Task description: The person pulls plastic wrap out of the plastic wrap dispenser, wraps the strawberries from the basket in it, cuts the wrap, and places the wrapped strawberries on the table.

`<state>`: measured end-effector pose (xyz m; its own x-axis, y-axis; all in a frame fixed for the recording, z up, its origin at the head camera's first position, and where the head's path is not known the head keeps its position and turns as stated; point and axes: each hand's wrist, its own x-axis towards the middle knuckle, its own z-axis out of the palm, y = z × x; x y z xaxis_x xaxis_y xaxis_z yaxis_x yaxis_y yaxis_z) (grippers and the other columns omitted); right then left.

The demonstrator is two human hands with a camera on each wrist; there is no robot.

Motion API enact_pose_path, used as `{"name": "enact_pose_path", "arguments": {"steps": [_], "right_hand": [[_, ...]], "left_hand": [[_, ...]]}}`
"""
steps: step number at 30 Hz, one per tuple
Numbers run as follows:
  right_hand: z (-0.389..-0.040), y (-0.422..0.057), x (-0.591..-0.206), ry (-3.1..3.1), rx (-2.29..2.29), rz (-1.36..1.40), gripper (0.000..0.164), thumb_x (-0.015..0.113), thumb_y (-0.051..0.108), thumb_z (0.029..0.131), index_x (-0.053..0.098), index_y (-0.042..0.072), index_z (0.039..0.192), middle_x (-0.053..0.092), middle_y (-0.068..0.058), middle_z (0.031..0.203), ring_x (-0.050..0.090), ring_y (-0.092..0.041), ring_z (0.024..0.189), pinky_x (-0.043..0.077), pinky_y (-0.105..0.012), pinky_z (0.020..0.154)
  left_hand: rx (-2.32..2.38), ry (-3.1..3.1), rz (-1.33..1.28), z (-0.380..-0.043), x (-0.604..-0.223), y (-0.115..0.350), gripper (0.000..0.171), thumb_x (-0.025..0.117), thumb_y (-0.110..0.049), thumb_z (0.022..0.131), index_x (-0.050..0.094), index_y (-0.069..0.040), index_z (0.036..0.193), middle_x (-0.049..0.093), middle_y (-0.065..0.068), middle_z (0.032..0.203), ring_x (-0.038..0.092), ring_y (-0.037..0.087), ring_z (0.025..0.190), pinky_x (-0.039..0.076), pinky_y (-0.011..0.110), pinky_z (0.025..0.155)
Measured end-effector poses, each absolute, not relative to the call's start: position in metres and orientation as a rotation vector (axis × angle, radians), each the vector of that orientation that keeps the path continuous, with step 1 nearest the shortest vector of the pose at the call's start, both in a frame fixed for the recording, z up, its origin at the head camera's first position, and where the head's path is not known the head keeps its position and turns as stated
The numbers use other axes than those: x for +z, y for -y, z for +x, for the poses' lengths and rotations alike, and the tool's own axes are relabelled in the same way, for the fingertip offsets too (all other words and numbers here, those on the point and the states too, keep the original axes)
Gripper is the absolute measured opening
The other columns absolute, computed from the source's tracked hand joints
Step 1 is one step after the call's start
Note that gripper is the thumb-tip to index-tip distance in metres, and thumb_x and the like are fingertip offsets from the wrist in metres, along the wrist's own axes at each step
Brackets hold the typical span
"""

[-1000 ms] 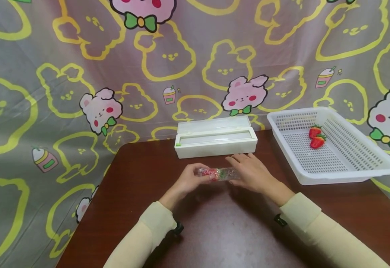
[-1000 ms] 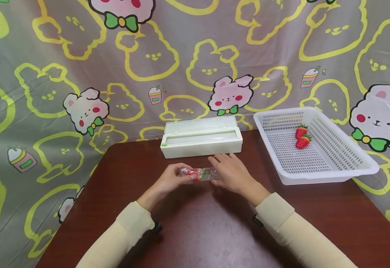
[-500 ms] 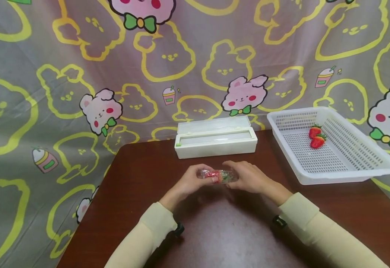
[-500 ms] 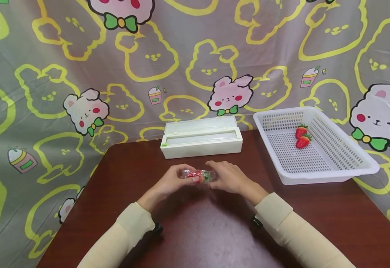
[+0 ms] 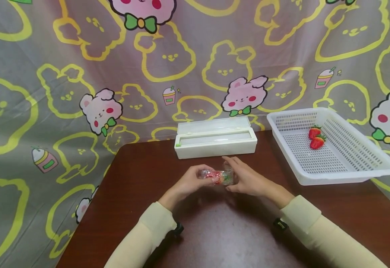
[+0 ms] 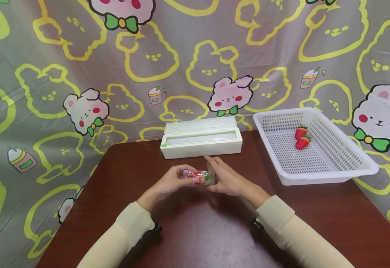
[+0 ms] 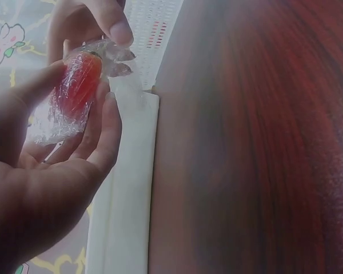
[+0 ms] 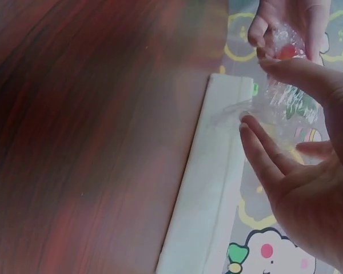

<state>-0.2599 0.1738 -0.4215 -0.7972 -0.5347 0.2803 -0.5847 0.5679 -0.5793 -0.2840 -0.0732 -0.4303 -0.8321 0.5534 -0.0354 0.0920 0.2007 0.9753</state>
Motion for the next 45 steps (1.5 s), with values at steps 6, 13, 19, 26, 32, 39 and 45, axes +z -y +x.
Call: {"name": "enact_pose_path", "arguments": {"steps": [6, 13, 19, 26, 32, 39, 45], "right_hand": [[-0.2575, -0.1707, -0.421, 2.791, 1.078, 0.905, 0.099, 0.09, 0.012, 0.073, 0.031, -0.01, 0.151, 0.058, -0.026, 0.13, 0.061, -0.025, 0.098, 0.054, -0.042, 0.086], [-0.2594, -0.1687, -0.4192, 2.856, 1.2, 0.849, 0.075, 0.089, 0.016, 0.074, 0.053, -0.011, 0.134, 0.068, -0.015, 0.111, 0.062, -0.02, 0.091, 0.053, -0.036, 0.08], [-0.2634, -0.1697, -0.4206, 2.815, 1.391, 0.93, 0.06, 0.088, 0.019, 0.079, 0.061, -0.006, 0.126, 0.069, -0.01, 0.108, 0.063, -0.017, 0.089, 0.053, -0.029, 0.077], [-0.2647, -0.1711, -0.42, 2.769, 1.634, 0.892, 0.052, 0.085, 0.016, 0.082, 0.063, -0.004, 0.125, 0.069, -0.012, 0.109, 0.063, -0.019, 0.091, 0.054, -0.029, 0.075], [-0.2646, -0.1726, -0.4206, 2.796, 1.731, 0.896, 0.044, 0.083, 0.014, 0.085, 0.065, 0.0, 0.123, 0.069, -0.01, 0.107, 0.063, -0.021, 0.091, 0.055, -0.031, 0.076], [-0.264, -0.1735, -0.4226, 2.798, 1.816, 0.958, 0.039, 0.08, 0.011, 0.088, 0.065, -0.001, 0.122, 0.071, -0.009, 0.103, 0.065, -0.02, 0.089, 0.056, -0.029, 0.076], [-0.262, -0.1766, -0.4256, 2.795, 1.561, 1.014, 0.043, 0.083, 0.016, 0.086, 0.066, 0.001, 0.122, 0.069, -0.007, 0.106, 0.063, -0.017, 0.09, 0.054, -0.029, 0.077]], "left_hand": [[1.654, -2.124, 0.641, -0.2845, -0.4303, 0.0715, 0.032, 0.078, -0.02, 0.093, 0.069, -0.006, 0.12, 0.072, 0.009, 0.107, 0.068, 0.018, 0.091, 0.058, 0.047, 0.088], [1.664, -2.117, 0.625, -0.2842, -0.4311, 0.0685, 0.033, 0.079, -0.019, 0.092, 0.068, -0.007, 0.121, 0.071, 0.01, 0.108, 0.069, 0.019, 0.091, 0.06, 0.034, 0.08], [1.679, -2.131, 0.606, -0.2819, -0.4316, 0.0669, 0.034, 0.08, -0.021, 0.091, 0.068, -0.01, 0.121, 0.071, 0.009, 0.109, 0.069, 0.02, 0.094, 0.059, 0.033, 0.08], [1.65, -2.251, 0.581, -0.2794, -0.431, 0.0661, 0.049, 0.083, -0.027, 0.088, 0.062, -0.011, 0.13, 0.064, 0.008, 0.121, 0.062, 0.021, 0.103, 0.053, 0.032, 0.084], [1.637, -2.116, 0.499, -0.2783, -0.4324, 0.0694, 0.057, 0.082, -0.028, 0.089, 0.058, -0.01, 0.137, 0.064, 0.01, 0.124, 0.066, 0.023, 0.104, 0.058, 0.036, 0.089], [1.626, -2.052, 0.573, -0.278, -0.4349, 0.0736, 0.028, 0.08, -0.025, 0.091, 0.074, -0.013, 0.115, 0.073, 0.009, 0.109, 0.07, 0.022, 0.093, 0.056, 0.05, 0.095], [1.623, -2.086, 0.575, -0.2793, -0.436, 0.0757, 0.023, 0.08, -0.023, 0.091, 0.076, -0.01, 0.11, 0.073, 0.009, 0.105, 0.069, 0.017, 0.087, 0.058, 0.05, 0.088]]}}
